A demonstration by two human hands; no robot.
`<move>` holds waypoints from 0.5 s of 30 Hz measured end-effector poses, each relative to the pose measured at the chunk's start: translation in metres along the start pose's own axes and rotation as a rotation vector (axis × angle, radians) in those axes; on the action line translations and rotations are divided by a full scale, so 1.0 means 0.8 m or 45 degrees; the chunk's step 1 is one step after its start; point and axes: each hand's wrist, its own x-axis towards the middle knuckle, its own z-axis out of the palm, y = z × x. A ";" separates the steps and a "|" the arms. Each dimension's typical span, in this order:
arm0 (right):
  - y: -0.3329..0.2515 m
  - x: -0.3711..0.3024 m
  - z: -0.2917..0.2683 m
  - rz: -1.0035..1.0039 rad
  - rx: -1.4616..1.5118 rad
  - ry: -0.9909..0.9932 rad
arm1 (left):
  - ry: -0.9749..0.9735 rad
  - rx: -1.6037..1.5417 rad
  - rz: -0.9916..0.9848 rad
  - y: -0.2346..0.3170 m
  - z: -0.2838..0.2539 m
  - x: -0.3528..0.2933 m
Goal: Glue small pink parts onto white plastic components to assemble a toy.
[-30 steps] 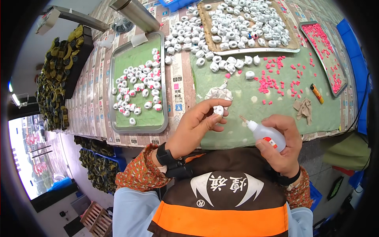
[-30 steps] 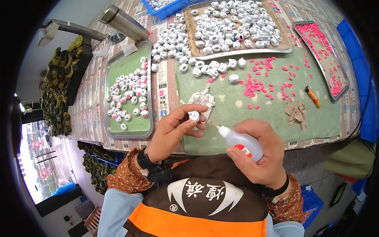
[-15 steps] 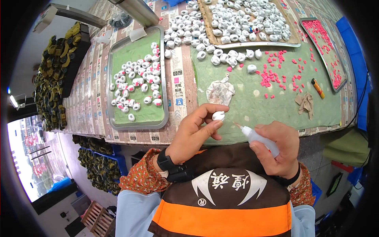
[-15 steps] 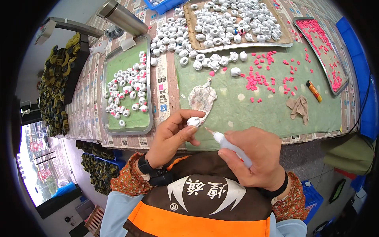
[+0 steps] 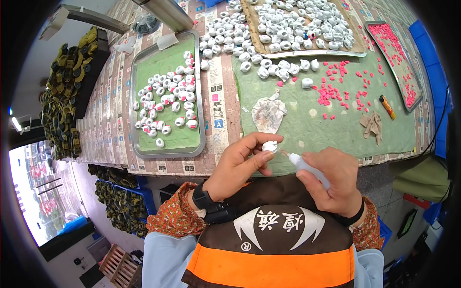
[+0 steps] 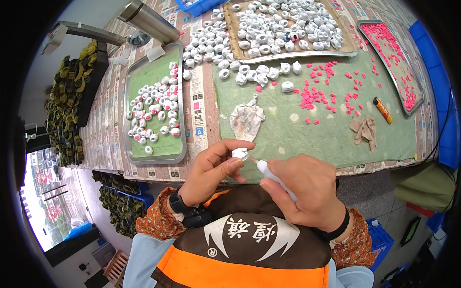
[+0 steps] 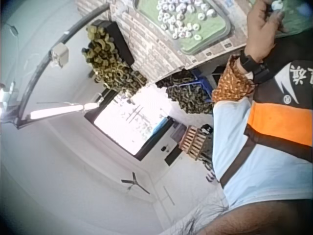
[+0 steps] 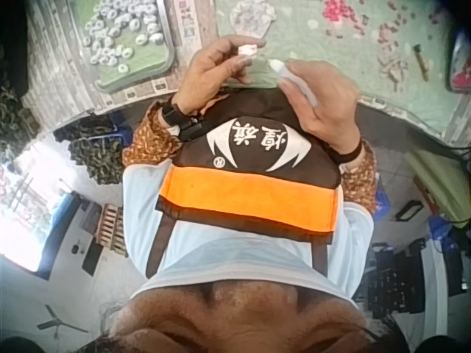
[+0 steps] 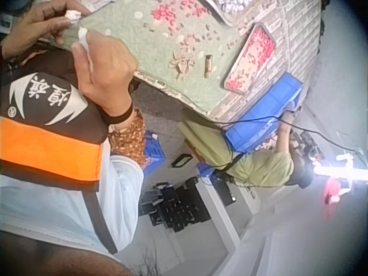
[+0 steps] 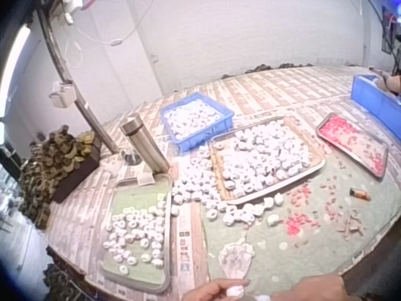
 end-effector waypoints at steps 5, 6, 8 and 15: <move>0.005 -0.009 0.000 0.098 0.106 0.050 | -0.037 -0.136 -0.098 -0.003 -0.005 -0.001; 0.005 -0.011 -0.003 0.158 0.126 0.077 | -0.046 -0.174 -0.114 -0.005 -0.008 -0.001; 0.005 -0.013 -0.010 0.274 0.168 0.130 | -0.049 -0.239 -0.129 -0.005 -0.012 -0.002; 0.041 -0.004 0.023 0.806 0.573 0.143 | 0.051 -0.231 -0.061 -0.010 -0.016 -0.001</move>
